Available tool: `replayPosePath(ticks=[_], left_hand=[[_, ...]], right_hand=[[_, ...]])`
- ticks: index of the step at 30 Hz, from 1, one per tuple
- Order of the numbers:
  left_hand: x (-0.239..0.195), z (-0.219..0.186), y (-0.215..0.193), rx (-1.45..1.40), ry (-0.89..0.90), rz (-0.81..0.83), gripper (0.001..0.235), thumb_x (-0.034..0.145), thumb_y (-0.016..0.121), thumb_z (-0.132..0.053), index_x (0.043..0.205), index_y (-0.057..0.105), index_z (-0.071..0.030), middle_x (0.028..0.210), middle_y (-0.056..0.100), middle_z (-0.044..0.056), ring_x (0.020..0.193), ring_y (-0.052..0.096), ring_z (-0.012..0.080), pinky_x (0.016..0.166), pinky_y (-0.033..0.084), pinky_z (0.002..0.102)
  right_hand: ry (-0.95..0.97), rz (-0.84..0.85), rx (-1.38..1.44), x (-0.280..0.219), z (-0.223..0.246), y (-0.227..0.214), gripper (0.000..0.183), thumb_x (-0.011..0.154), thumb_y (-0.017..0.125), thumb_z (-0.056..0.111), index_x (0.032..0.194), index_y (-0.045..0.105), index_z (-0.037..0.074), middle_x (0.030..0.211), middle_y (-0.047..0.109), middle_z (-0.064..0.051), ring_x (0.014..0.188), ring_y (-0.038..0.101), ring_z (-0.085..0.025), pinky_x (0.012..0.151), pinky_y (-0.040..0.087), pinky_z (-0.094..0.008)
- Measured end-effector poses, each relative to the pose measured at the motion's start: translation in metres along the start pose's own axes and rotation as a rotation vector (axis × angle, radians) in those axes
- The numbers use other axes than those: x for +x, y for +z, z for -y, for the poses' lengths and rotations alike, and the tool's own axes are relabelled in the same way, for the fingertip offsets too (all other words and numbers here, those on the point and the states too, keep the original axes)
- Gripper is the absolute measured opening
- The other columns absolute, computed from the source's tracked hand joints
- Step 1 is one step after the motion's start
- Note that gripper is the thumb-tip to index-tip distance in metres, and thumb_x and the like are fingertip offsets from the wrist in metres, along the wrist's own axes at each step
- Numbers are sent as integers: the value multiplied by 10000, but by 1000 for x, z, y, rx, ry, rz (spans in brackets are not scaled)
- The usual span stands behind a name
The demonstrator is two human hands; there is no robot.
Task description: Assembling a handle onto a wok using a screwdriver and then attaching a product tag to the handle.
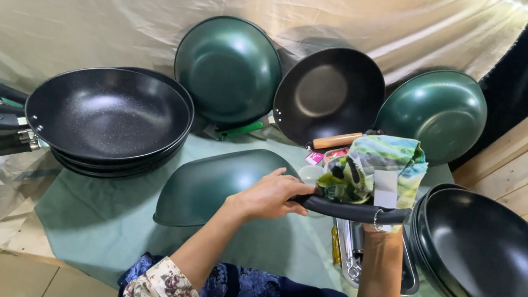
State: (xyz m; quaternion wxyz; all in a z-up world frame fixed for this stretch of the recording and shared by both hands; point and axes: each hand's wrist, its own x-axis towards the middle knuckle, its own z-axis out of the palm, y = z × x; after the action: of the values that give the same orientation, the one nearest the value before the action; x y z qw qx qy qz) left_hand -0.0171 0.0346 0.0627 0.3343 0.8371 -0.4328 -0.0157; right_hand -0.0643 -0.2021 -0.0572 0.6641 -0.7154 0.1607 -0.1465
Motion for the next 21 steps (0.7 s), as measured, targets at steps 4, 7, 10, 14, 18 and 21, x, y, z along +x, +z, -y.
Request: replayPosePath(ticks=[4,7,10,14,18,21], left_hand=[[4,-19,-29,-93,8,41,416,849,776,-413,966,676,-27,893,703,185,1096,658,416,1169,298,645],[8,-24,-41,-263,-121,89,475,789,809,-458,907,665,-22,961,684,219,1164,626,454,1112,366,667],[7,-37,-59,-363,-180,130,411,757,842,-413,996,734,-96,1007,745,176,1154,661,409,1037,452,596],[7,-18,-55,-425,-212,105,413,701,901,-376,1013,744,-155,957,785,83,1052,730,303,992,515,525],[9,-10,-63,-522,-124,32,340,758,874,-225,1007,692,-80,926,780,82,951,720,188,913,559,430],[7,-23,-74,-487,-113,-15,377,775,860,-232,1032,639,-66,958,781,114,989,725,253,922,556,460]], right_hand=[[-9,6,56,7,-34,-40,285,897,575,213,1129,737,182,1021,739,-148,1042,676,-321,1001,488,-457],[-13,2,96,-4,-43,-51,287,899,572,210,1134,734,180,1029,738,-145,1045,676,-317,1004,488,-456],[-19,6,135,-16,-45,-53,288,902,570,207,1140,730,177,1037,736,-142,1047,677,-313,1007,489,-455],[-27,16,191,-26,-48,-53,290,906,567,204,1147,726,174,1048,734,-137,1051,678,-308,1011,489,-454],[-41,26,244,-16,-48,-56,292,910,563,200,1153,721,171,1058,732,-133,1055,678,-303,1016,490,-453],[-45,29,287,-9,-44,-54,293,913,561,197,1159,718,168,1066,730,-130,1058,679,-299,1019,490,-452]])
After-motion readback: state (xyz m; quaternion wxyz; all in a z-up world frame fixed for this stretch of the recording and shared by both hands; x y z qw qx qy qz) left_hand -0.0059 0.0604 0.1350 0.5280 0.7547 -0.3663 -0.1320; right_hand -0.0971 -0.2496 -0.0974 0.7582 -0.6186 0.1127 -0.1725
